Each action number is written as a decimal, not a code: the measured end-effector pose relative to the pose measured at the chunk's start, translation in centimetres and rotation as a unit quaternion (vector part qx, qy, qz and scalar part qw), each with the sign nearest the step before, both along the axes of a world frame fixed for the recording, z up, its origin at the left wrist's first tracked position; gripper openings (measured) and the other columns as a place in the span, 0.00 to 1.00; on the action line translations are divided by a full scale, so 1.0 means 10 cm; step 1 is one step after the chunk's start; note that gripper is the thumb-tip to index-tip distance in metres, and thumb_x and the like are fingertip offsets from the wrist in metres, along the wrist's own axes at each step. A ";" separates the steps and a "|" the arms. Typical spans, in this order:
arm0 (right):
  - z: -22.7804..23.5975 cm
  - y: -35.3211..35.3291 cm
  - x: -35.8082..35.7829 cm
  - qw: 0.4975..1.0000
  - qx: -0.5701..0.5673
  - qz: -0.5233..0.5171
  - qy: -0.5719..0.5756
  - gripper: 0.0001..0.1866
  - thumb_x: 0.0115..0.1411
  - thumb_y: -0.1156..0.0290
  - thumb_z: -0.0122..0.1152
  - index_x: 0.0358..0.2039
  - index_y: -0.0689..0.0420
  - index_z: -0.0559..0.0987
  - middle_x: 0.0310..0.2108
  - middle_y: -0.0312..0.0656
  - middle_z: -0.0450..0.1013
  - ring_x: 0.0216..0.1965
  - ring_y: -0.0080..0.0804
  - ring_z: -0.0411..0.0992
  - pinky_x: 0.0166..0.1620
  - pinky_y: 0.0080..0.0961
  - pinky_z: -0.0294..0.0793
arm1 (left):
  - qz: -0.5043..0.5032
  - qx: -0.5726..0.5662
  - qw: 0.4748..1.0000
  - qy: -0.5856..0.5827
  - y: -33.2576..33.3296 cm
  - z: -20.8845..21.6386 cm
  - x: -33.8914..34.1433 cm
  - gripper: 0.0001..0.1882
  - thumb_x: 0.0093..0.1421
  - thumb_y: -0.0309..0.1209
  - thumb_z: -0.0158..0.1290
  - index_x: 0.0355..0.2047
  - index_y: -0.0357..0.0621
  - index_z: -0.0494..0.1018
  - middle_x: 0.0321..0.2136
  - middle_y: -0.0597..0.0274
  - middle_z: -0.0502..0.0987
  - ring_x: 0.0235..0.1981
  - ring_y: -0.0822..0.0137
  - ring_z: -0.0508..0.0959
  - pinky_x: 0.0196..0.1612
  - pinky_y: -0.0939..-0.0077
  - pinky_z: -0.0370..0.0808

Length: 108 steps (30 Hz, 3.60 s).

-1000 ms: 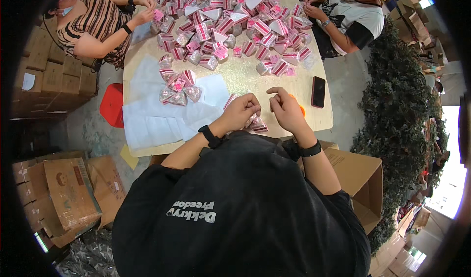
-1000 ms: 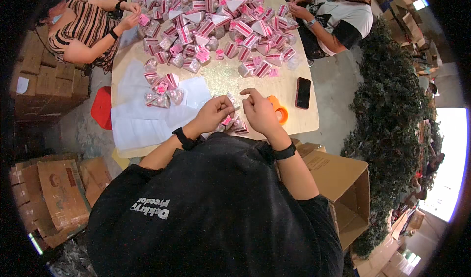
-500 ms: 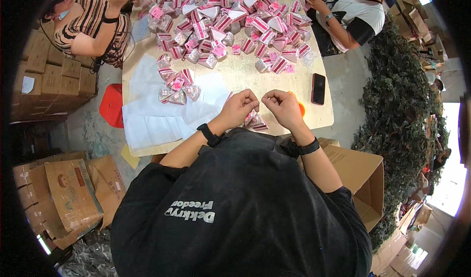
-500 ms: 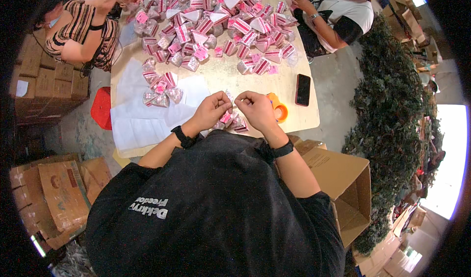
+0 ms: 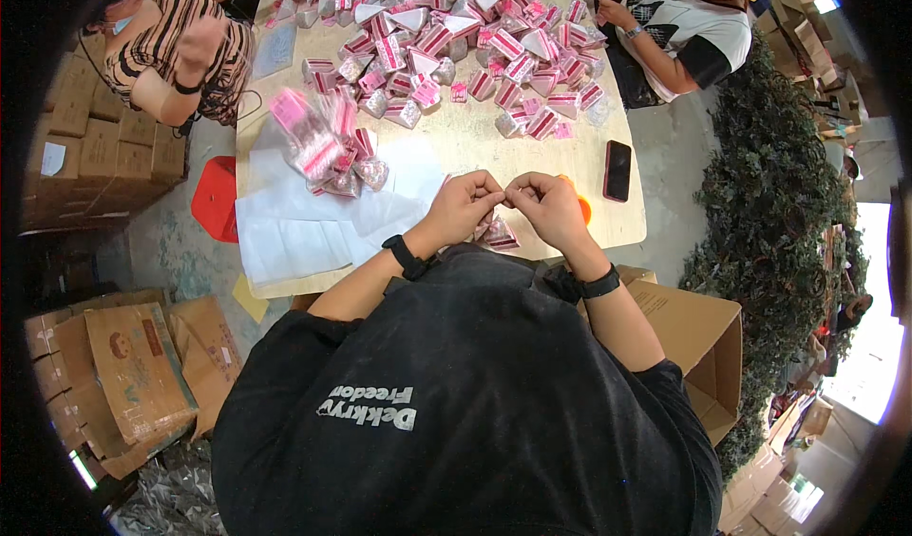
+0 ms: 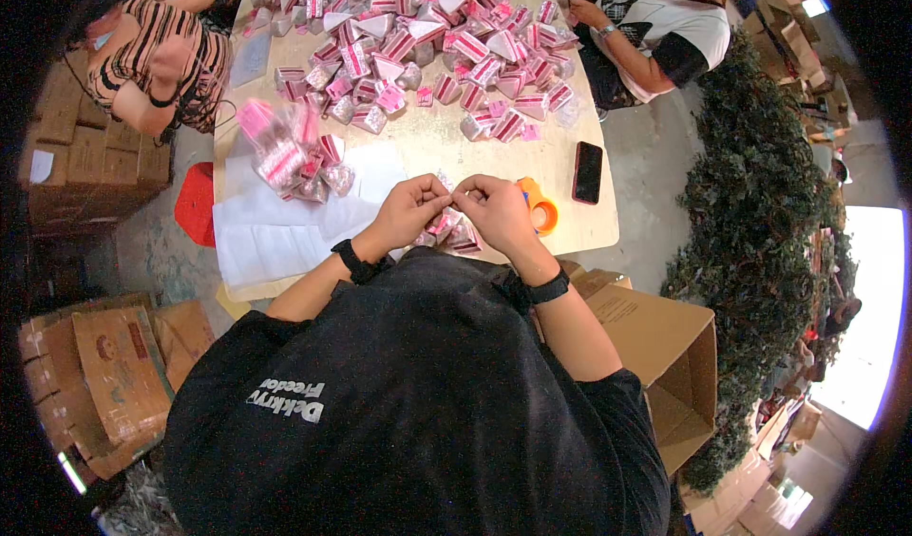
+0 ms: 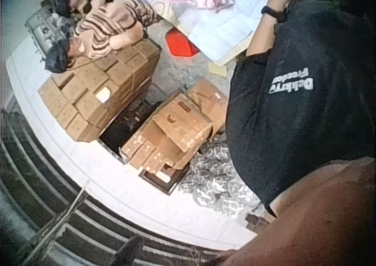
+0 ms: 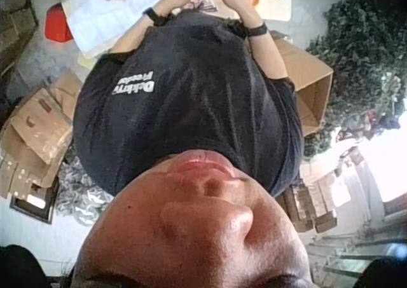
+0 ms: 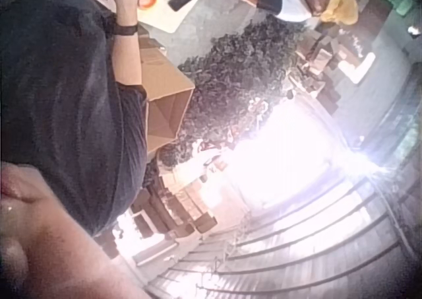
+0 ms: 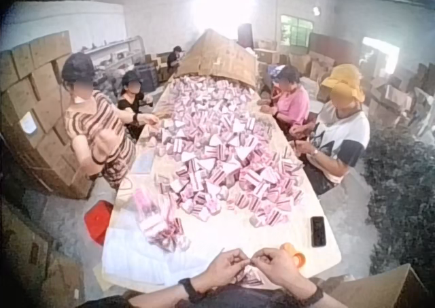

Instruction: The recorder packs small pink-and-white packets into cardboard boxes and seals the boxes with tape in a warehouse setting.

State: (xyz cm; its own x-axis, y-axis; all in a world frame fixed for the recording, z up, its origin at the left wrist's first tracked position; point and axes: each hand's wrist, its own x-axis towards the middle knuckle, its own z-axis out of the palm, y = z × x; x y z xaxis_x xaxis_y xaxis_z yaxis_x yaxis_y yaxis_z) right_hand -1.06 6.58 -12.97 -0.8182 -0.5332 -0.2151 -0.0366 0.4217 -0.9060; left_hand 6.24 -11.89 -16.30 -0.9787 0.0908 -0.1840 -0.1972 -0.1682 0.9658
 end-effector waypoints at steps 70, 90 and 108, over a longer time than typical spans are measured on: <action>0.00 0.04 -0.30 0.955 -0.246 -0.051 -0.154 0.02 0.72 0.73 0.46 0.40 0.57 0.67 0.27 0.35 0.68 0.26 0.21 0.69 0.28 0.18 0.71 | -0.016 -0.305 0.948 0.088 -0.05 -0.51 0.10 0.13 0.69 0.33 0.50 0.35 0.37 0.78 0.24 0.61 0.76 0.27 0.71 0.72 0.35 0.76 0.71; 0.15 0.05 -0.02 0.975 -0.041 0.189 0.109 0.06 0.62 0.74 0.58 0.38 0.62 0.75 0.29 0.54 0.76 0.30 0.53 0.75 0.36 0.36 0.74 | -0.087 -0.074 0.993 -0.004 -0.04 -0.24 0.05 0.22 0.64 0.31 0.54 0.59 0.44 0.72 0.23 0.72 0.71 0.23 0.79 0.68 0.27 0.78 0.67; 0.09 0.07 -0.02 0.991 -0.108 0.056 -0.051 0.05 0.68 0.75 0.55 0.38 0.63 0.73 0.31 0.37 0.73 0.34 0.22 0.72 0.39 0.22 0.73 | -0.089 -0.149 0.985 0.009 0.08 0.12 0.11 0.15 0.71 0.33 0.45 0.35 0.33 0.75 0.23 0.61 0.75 0.27 0.71 0.72 0.34 0.73 0.70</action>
State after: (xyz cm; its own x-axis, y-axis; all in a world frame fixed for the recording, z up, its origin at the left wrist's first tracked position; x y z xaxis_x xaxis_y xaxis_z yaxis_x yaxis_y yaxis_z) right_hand -1.26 7.29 -12.11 -0.7309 -0.6622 -0.1653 0.0244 0.2167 -0.9759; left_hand 7.38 -11.06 -15.12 -0.9554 0.2057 -0.2119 -0.1808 0.1598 0.9704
